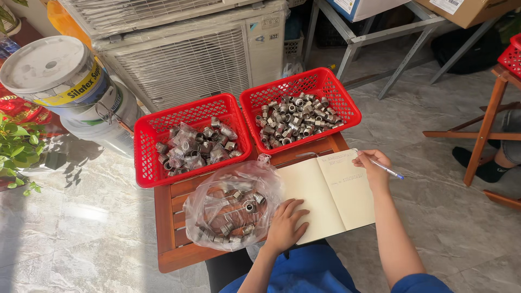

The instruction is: The person picks small metal fittings from a plastic bag, inspects them by turning them over, and places them into one of two red baskets. The person also writes in a notebook between handling items.

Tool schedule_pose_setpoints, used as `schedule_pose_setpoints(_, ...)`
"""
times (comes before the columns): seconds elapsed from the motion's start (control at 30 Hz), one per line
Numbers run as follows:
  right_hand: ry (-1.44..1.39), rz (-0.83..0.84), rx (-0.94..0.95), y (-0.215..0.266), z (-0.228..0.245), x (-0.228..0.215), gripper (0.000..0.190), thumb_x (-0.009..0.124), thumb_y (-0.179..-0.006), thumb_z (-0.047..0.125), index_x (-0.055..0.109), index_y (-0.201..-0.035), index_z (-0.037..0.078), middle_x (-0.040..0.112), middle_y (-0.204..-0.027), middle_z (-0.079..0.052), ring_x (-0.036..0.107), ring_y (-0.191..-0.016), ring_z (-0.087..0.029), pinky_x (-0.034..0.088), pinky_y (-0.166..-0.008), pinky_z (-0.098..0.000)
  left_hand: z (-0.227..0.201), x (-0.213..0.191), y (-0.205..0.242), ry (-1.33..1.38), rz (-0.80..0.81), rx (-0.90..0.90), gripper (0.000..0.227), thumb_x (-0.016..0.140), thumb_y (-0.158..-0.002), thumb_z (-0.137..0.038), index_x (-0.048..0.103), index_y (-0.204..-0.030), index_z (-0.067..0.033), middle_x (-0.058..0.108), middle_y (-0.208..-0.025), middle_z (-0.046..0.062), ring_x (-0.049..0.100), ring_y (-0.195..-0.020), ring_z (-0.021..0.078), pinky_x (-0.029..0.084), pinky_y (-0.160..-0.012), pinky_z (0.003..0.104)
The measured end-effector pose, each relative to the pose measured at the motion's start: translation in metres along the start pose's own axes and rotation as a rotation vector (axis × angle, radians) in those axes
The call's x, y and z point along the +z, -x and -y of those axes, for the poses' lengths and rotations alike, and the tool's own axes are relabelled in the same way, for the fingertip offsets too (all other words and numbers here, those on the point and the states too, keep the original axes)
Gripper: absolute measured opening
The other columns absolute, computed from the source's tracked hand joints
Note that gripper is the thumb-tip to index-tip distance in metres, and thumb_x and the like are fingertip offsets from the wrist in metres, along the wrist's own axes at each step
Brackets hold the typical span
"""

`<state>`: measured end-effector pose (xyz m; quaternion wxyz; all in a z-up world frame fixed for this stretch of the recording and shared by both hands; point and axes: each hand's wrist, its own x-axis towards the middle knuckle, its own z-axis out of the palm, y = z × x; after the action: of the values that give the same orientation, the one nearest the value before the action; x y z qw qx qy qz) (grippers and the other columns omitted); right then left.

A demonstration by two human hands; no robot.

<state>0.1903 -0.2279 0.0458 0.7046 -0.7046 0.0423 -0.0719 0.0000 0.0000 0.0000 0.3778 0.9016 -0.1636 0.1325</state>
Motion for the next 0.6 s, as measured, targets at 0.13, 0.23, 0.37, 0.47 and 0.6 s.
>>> schedule_pose_setpoints(0.13, 0.044, -0.226, 0.007, 0.000, -0.018, 0.021, 0.028, 0.079, -0.096, 0.012, 0.054, -0.084, 0.007, 0.064, -0.067, -0.012, 0.066, -0.052, -0.019, 0.051, -0.048, -0.0255, 0.004, 0.003, 0.001, 0.000, 0.002, 0.003, 0.026, 0.065, -0.098, -0.024, 0.068, -0.121, -0.0127, 0.057, -0.144, 0.009, 0.046, -0.137, 0.0357, 0.043, -0.109, 0.051)
schedule_pose_setpoints(0.23, 0.095, -0.241, -0.024, 0.002, -0.026, 0.021, 0.037, 0.076, -0.096, 0.010, 0.043, -0.078, 0.011, 0.053, -0.057, -0.004, 0.052, -0.044, -0.013, 0.035, -0.043, -0.0270, 0.008, 0.008, 0.002, 0.005, 0.009, -0.011, 0.024, 0.065, -0.099, -0.024, 0.068, -0.121, -0.0134, 0.057, -0.144, 0.008, 0.046, -0.137, 0.0348, 0.044, -0.106, 0.052)
schedule_pose_setpoints(0.37, 0.192, -0.151, -0.069, 0.000, -0.032, 0.016, 0.042, 0.069, -0.097, 0.009, 0.039, -0.068, 0.010, 0.054, -0.049, -0.010, 0.049, -0.041, -0.014, 0.034, -0.046, -0.0282, 0.015, 0.016, 0.005, -0.001, 0.003, -0.003, 0.025, 0.065, -0.098, -0.023, 0.068, -0.121, -0.0128, 0.057, -0.144, 0.009, 0.047, -0.136, 0.0343, 0.045, -0.105, 0.051)
schedule_pose_setpoints(0.47, 0.215, -0.112, -0.061, -0.001, -0.035, 0.014, 0.041, 0.068, -0.097, 0.009, 0.040, -0.067, 0.011, 0.055, -0.049, -0.010, 0.050, -0.042, -0.014, 0.037, -0.047, -0.0288, 0.018, 0.020, 0.007, -0.003, 0.000, -0.007, 0.024, 0.066, -0.098, -0.023, 0.069, -0.120, -0.0127, 0.058, -0.144, 0.009, 0.048, -0.135, 0.0340, 0.046, -0.104, 0.051)
schedule_pose_setpoints(0.6, 0.254, -0.095, -0.073, -0.003, -0.034, 0.016, 0.039, 0.068, -0.096, 0.010, 0.041, -0.068, 0.010, 0.053, -0.048, -0.009, 0.054, -0.043, -0.015, 0.037, -0.047, -0.0286, 0.019, 0.021, 0.008, -0.012, 0.005, -0.020, 0.025, 0.065, -0.098, -0.022, 0.068, -0.120, -0.0131, 0.057, -0.144, 0.008, 0.048, -0.135, 0.0333, 0.046, -0.103, 0.051)
